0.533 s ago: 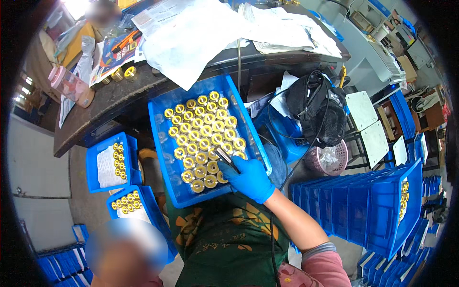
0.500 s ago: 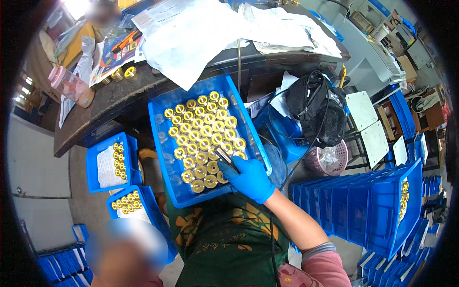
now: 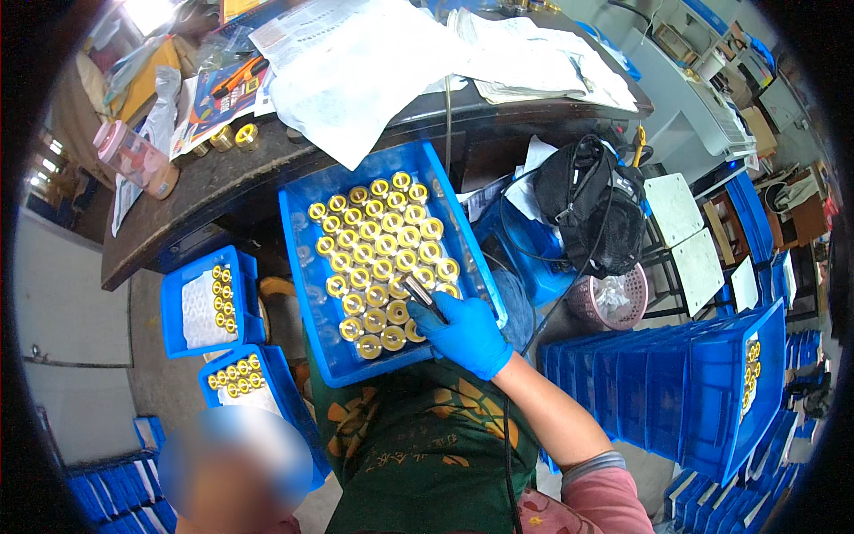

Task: The person sorts and arranges small brass-colored metal components by hand, transferring them from one blue tray to another.

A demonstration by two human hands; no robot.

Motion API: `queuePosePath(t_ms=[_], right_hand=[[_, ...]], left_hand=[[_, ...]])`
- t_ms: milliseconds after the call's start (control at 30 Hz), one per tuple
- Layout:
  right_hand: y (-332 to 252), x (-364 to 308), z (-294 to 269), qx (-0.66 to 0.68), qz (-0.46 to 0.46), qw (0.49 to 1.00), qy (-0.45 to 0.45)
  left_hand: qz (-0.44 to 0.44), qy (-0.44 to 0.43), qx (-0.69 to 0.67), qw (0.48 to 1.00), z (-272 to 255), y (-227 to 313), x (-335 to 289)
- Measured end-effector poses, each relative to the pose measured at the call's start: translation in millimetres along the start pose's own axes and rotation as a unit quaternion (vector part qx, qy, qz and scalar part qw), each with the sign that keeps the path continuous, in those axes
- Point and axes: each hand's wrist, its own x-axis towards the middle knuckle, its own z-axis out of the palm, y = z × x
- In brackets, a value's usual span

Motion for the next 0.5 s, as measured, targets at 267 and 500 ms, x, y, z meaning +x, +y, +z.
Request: queuePosePath(t_ms=[267,500], right_hand=[[-33.5,7.7,16.5,0.028,-0.025,0.999,-0.034],[-11.0,-0.9,18.9,0.125,0.04,0.991,0.013]], left_hand=[[-0.303,0.219,0.1,0.922,-50.9,-73.6,-27.3],[-0.522,0.419,0.213,0.712,-74.6,-80.4,-85.1]])
